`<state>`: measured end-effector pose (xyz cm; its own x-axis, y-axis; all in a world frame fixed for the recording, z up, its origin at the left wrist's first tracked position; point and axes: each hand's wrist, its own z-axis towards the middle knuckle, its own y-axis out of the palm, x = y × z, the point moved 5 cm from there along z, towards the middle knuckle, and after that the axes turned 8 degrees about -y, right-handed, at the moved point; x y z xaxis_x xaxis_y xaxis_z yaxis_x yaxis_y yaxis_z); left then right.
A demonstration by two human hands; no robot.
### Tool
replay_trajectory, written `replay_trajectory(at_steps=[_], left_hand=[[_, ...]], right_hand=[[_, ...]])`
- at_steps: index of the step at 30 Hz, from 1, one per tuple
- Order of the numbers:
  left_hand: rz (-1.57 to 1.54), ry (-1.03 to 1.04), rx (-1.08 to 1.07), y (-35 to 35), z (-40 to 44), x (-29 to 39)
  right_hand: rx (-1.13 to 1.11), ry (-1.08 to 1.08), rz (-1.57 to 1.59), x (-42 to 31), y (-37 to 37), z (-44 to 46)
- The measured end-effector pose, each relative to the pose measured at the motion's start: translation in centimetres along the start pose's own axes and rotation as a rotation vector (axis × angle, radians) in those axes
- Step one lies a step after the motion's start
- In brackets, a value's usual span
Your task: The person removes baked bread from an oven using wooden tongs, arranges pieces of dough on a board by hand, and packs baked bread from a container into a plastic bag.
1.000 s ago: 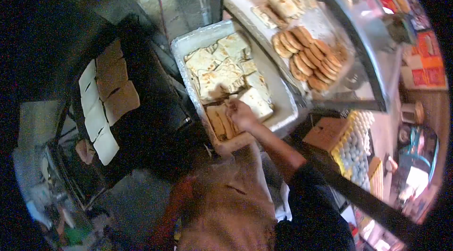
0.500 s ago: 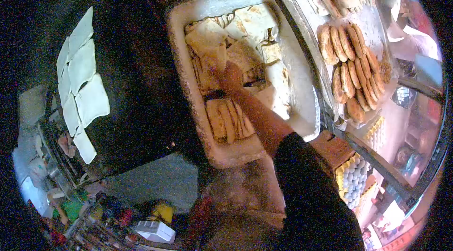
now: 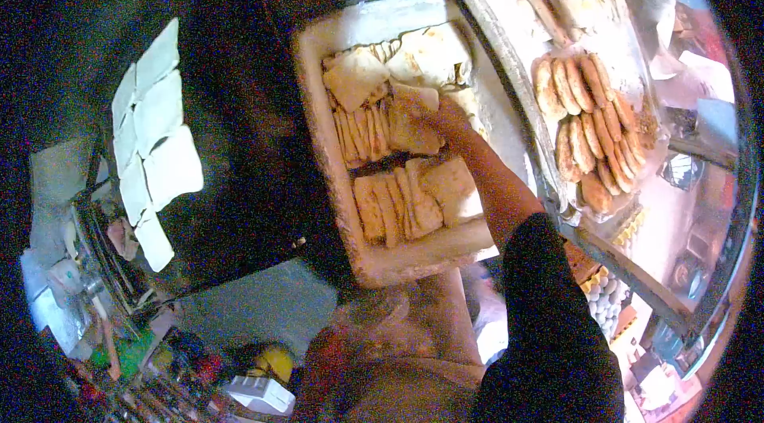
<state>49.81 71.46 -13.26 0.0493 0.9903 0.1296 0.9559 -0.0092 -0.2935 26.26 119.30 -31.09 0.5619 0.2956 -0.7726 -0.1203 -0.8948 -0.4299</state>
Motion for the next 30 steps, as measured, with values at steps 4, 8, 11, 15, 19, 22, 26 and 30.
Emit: replay_trajectory(at_steps=[4,8,11,15,19,22,26,30], left_hand=[[0.13,0.269,0.389,-7.0,-4.0,4.8],[0.153,0.5,0.647,-12.8,-5.6,8.3],[-0.114,0.856,0.702,-20.3,-9.7,13.2],[-0.238,1.137,0.704,-26.4,-18.5,16.3],[-0.226,1.351,0.905,-28.4,-27.4,15.0],[-0.102,1.367,1.172,-27.9,-27.4,13.1],[-0.493,1.368,1.077,-26.7,-26.9,11.6],[-1.58,1.315,0.185,-26.7,-25.2,12.5]], right_hand=[[-0.028,0.026,0.536,-4.7,-2.0,-7.8],[0.035,-0.022,1.159,-13.4,-4.8,-20.8],[-0.164,-0.341,1.62,-19.4,-4.0,-28.4],[-0.123,-0.553,1.624,-26.8,-1.5,-35.7],[0.309,-0.489,0.865,-28.8,-0.3,-38.9],[0.807,-0.911,0.016,-32.1,-2.5,-43.2],[1.003,-0.974,-0.251,-33.1,-3.5,-47.6],[0.711,-0.705,0.405,-30.7,-3.1,-48.2]])
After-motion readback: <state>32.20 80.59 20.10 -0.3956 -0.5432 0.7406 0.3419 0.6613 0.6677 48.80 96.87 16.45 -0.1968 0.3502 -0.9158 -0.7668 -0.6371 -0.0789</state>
